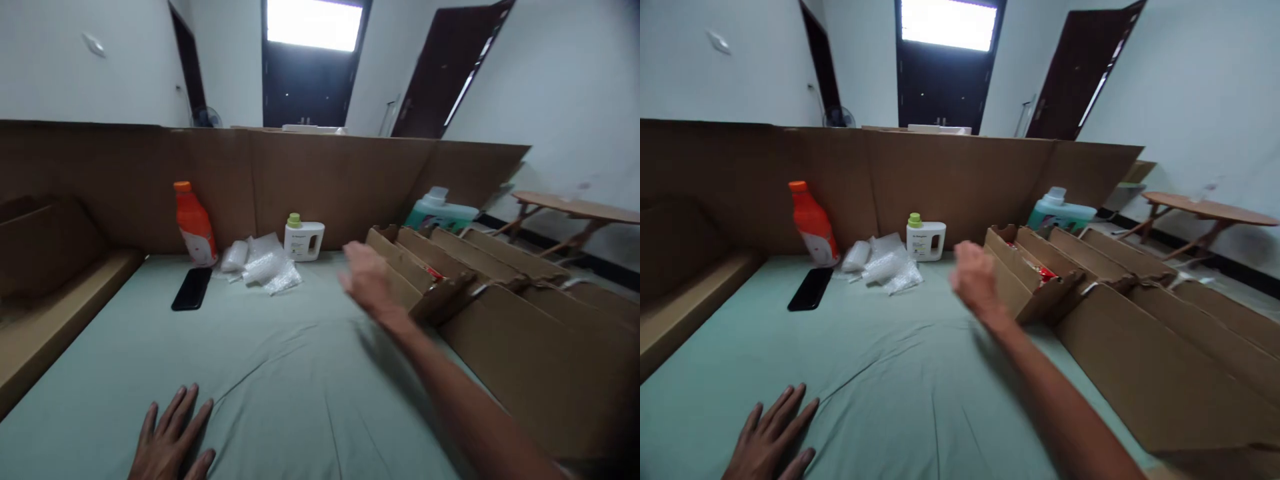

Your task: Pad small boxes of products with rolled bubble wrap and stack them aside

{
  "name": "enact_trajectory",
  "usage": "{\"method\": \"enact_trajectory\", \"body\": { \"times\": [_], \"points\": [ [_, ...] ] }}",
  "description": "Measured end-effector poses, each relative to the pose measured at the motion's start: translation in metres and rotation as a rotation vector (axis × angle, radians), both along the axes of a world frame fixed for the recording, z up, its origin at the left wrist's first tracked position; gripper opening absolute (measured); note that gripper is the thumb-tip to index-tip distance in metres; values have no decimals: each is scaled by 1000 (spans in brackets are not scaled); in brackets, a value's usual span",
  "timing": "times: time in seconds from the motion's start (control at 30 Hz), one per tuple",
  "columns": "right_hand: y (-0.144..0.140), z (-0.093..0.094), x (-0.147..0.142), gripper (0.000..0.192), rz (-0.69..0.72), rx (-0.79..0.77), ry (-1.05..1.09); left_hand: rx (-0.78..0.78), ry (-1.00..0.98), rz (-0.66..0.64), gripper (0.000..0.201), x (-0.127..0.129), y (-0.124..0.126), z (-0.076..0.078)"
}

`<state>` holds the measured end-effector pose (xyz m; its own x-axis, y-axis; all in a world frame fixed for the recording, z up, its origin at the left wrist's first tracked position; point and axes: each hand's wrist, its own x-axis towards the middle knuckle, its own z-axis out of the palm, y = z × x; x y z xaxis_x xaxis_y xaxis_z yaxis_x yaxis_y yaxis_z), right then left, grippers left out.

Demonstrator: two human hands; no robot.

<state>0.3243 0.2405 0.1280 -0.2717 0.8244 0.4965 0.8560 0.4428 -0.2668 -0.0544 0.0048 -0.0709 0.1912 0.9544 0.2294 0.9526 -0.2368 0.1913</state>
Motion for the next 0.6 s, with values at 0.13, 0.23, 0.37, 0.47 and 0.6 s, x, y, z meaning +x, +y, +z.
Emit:
{"method": "enact_trajectory", "body": {
  "times": [0.13,0.23,0.37,0.47,0.6],
  "points": [
    [8,22,92,30,-503,88,-391,-18,-33,18,66,-2,-4,3],
    [5,23,111,29,-474,54,-392,10,-59,40,68,-3,-4,0],
    [-3,25,99,24,-358,55,-400,88,-168,85,72,-7,-4,6],
    [-28,28,74,22,-112,126,-350,131,-251,95,76,-3,-1,25],
    [-84,26,18,20,356,208,-187,153,-397,95,90,18,7,54]
  ]
}}
